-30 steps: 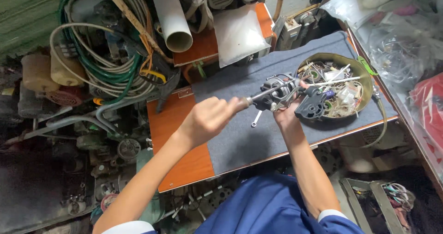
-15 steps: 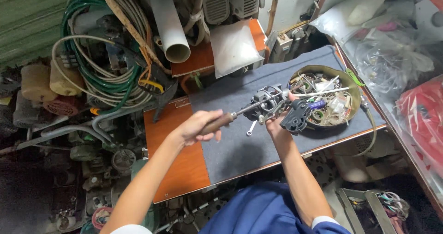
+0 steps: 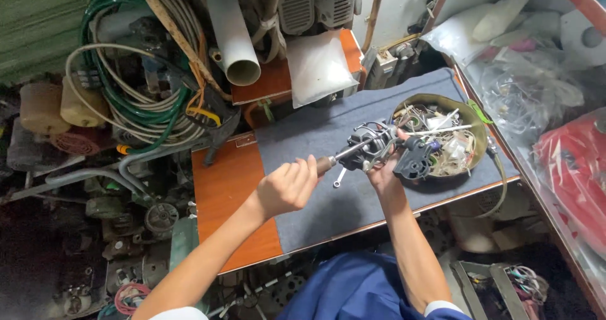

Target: The person disassembles a motor mechanism by removing screws with a screwdriver and wrench and separating its components, then reassembles it by aligning the parts and driving screws using the screwdriver and wrench.

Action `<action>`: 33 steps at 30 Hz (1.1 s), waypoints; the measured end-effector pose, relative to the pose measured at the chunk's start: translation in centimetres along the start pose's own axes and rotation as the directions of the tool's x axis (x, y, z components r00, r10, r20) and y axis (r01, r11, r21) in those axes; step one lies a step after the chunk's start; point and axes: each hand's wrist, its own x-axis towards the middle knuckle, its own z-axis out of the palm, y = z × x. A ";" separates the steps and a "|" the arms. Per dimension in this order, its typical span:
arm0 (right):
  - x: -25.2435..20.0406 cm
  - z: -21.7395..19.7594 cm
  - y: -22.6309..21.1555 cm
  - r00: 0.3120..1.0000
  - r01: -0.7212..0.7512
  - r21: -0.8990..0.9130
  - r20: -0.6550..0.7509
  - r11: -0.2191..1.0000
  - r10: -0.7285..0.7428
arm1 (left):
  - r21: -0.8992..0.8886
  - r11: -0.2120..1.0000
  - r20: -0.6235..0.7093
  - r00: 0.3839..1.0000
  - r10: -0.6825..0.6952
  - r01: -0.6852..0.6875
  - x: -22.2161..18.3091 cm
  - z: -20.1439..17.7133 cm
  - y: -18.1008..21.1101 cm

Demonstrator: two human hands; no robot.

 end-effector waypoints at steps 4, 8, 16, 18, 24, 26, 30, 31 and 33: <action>1.7 -2.3 0.4 0.930 -0.049 0.196 0.367 0.979 -0.027 | -0.028 0.998 -0.007 0.998 -0.063 0.063 0.3 0.1 -0.4; 1.2 -1.6 0.1 0.961 0.010 0.143 0.271 0.990 -0.049 | -0.480 0.675 0.115 0.803 -0.585 0.560 -0.3 2.0 -0.4; 1.4 -1.2 0.1 0.996 0.055 0.134 0.064 0.989 -0.064 | -0.127 -0.810 0.987 0.155 -0.045 0.573 -2.3 5.6 -1.6; 0.9 -0.8 -0.2 0.992 0.099 0.078 0.077 0.992 -0.105 | -0.160 -0.757 0.981 0.189 -0.050 0.634 -2.1 5.4 -1.1; 0.6 -1.0 -1.1 0.990 0.142 -0.054 -0.010 0.988 -0.143 | -0.638 0.134 0.596 0.596 -0.538 0.759 -0.3 2.9 0.6; 1.6 -2.5 -0.8 0.995 0.093 0.029 -0.020 0.995 -0.093 | -0.578 0.617 0.308 0.843 -0.442 0.535 0.4 2.3 1.1; 3.4 -5.1 0.1 0.987 0.119 0.053 -0.118 0.991 -0.112 | -0.070 0.998 0.089 0.996 0.002 0.004 1.4 1.8 -0.2; 3.6 -5.6 0.3 0.990 0.115 0.102 -0.088 0.988 -0.106 | 0.050 0.993 0.040 0.994 0.103 -0.105 1.6 1.7 -0.2; 3.9 -6.3 0.8 0.996 0.094 0.198 -0.023 0.976 -0.091 | 0.048 0.993 -0.013 0.994 0.113 -0.112 1.9 1.7 -1.0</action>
